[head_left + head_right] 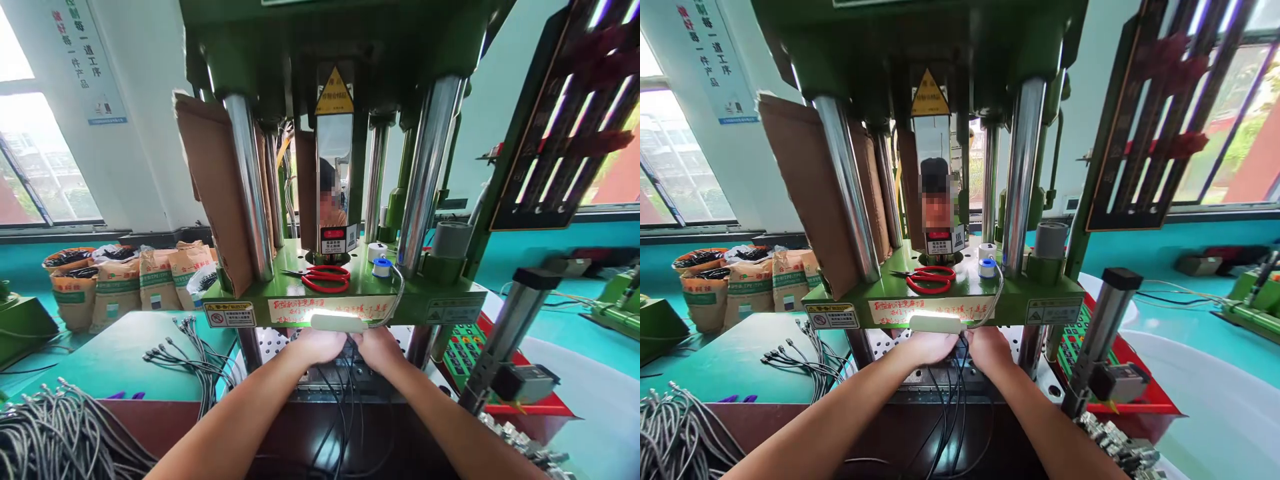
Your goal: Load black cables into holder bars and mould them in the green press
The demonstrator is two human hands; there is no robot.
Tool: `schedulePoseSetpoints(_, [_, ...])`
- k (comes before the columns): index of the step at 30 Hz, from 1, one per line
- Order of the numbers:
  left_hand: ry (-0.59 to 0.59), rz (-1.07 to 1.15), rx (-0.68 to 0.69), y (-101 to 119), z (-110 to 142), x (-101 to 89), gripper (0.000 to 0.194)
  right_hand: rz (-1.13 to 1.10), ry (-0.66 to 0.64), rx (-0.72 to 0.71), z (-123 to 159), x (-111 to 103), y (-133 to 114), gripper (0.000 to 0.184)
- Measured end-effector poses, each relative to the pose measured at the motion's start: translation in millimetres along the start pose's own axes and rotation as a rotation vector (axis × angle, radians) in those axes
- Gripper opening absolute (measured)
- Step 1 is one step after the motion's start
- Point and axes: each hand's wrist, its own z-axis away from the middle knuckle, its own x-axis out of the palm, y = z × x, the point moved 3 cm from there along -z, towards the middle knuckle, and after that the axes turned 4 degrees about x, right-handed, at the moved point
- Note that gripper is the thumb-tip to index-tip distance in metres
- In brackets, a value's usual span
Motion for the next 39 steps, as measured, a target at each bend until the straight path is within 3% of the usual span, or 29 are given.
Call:
schedulePoseSetpoints(4, [0.046, -0.023, -0.033, -12, 37, -5.6, 0.04, 0.021, -0.058, -0.114, 11, -14, -10, 0.034])
schedulePoseSetpoints(9, [0.036, -0.014, -0.05, -25, 61, 4.7, 0.052, 0.049, -0.128, -0.226, 22, -5, -31, 0.045])
schedulePoseSetpoints(14, [0.045, -0.02, -0.062, -27, 60, 13.5, 0.054, 0.111, -0.134, -0.186, 22, 8, -37, 0.051])
schedulePoseSetpoints(18, [0.104, -0.051, -0.02, -25, 60, 10.5, 0.049, 0.134, -0.131, -0.205, 22, 6, -38, 0.05])
schedulePoseSetpoints(24, [0.101, -0.023, 0.004, -27, 54, 8.5, 0.041, 0.148, -0.152, -0.215, 20, 8, -40, 0.051])
schedulePoseSetpoints(39, [0.083, -0.054, -0.121, -17, 50, 14.3, 0.046, 0.151, -0.156, -0.213, 23, 9, -47, 0.051])
